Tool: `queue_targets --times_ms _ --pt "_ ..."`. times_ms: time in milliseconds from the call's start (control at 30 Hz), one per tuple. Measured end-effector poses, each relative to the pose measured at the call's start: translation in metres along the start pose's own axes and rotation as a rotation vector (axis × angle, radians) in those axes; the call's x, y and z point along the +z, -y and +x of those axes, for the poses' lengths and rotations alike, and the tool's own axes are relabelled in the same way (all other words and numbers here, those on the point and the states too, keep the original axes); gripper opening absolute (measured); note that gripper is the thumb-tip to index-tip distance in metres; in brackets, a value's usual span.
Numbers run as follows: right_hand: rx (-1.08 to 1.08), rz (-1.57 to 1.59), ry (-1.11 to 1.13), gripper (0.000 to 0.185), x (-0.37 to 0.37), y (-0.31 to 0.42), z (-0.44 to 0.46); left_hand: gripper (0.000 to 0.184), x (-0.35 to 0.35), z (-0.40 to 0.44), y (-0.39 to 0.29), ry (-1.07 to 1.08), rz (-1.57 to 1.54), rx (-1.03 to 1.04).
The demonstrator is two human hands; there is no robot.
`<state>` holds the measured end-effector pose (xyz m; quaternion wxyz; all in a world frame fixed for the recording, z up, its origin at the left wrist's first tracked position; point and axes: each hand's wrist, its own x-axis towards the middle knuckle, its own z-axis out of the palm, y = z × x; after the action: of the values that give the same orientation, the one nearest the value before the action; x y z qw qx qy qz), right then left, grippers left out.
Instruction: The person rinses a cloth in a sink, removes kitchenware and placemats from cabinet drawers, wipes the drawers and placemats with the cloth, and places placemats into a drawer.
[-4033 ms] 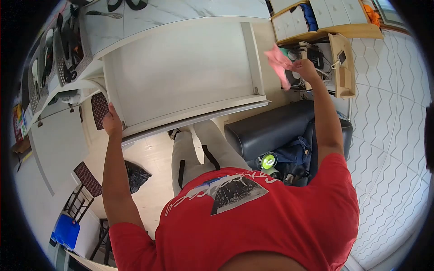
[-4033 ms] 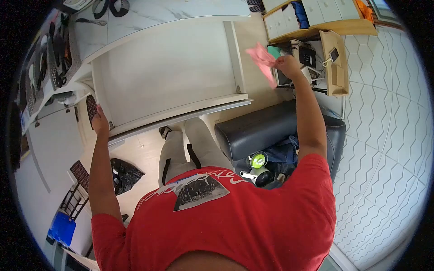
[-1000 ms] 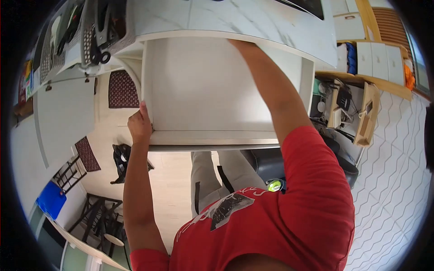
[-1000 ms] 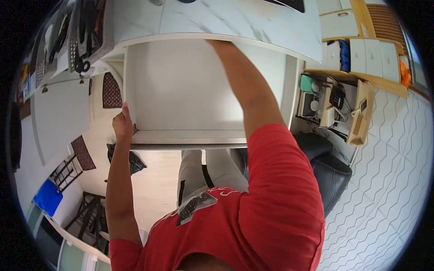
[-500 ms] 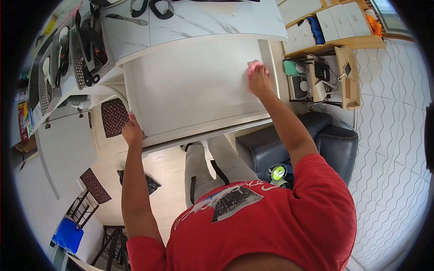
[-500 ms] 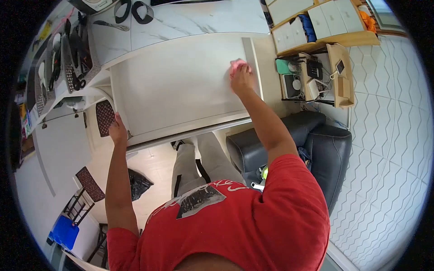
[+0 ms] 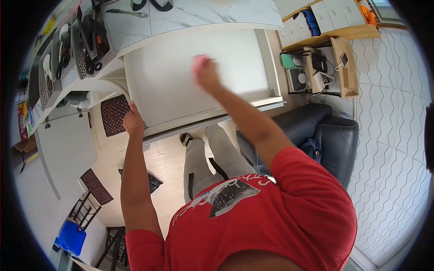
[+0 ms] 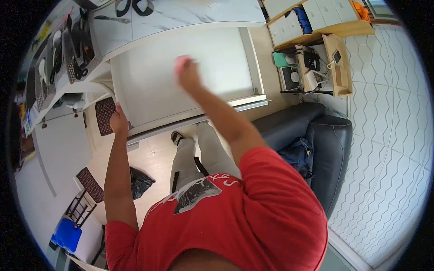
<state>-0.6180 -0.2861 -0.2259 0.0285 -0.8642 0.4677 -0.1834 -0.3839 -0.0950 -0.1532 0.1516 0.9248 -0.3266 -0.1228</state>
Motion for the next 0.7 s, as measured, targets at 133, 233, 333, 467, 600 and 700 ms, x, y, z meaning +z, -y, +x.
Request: queue_targets --times_ms 133,233,333,467,600,700 --pt "0.158 0.486 0.285 0.025 -0.031 0.077 -0.001 0.074 -0.007 -0.002 0.000 0.071 -0.019 -0.016" --pt "0.130 0.391 0.211 0.026 -0.042 0.012 0.005 0.075 -0.008 -0.007 -0.002 0.050 -0.021 -0.008" --pt "0.417 0.127 0.368 0.034 -0.089 -0.089 0.011 0.075 -0.009 -0.002 0.005 0.053 -0.064 -0.053" --pt "0.500 0.243 0.465 0.011 -0.133 -0.136 -0.041 0.061 -0.014 0.009 0.024 0.147 -0.181 -0.132" --pt "-0.239 -0.565 1.068 0.010 -0.115 -0.060 -0.039 0.041 -0.022 0.009 0.054 0.127 -0.093 0.057" --pt "0.066 0.389 0.357 0.025 -0.024 -0.015 -0.040 0.040 -0.021 0.006 0.078 0.040 -0.117 0.112"
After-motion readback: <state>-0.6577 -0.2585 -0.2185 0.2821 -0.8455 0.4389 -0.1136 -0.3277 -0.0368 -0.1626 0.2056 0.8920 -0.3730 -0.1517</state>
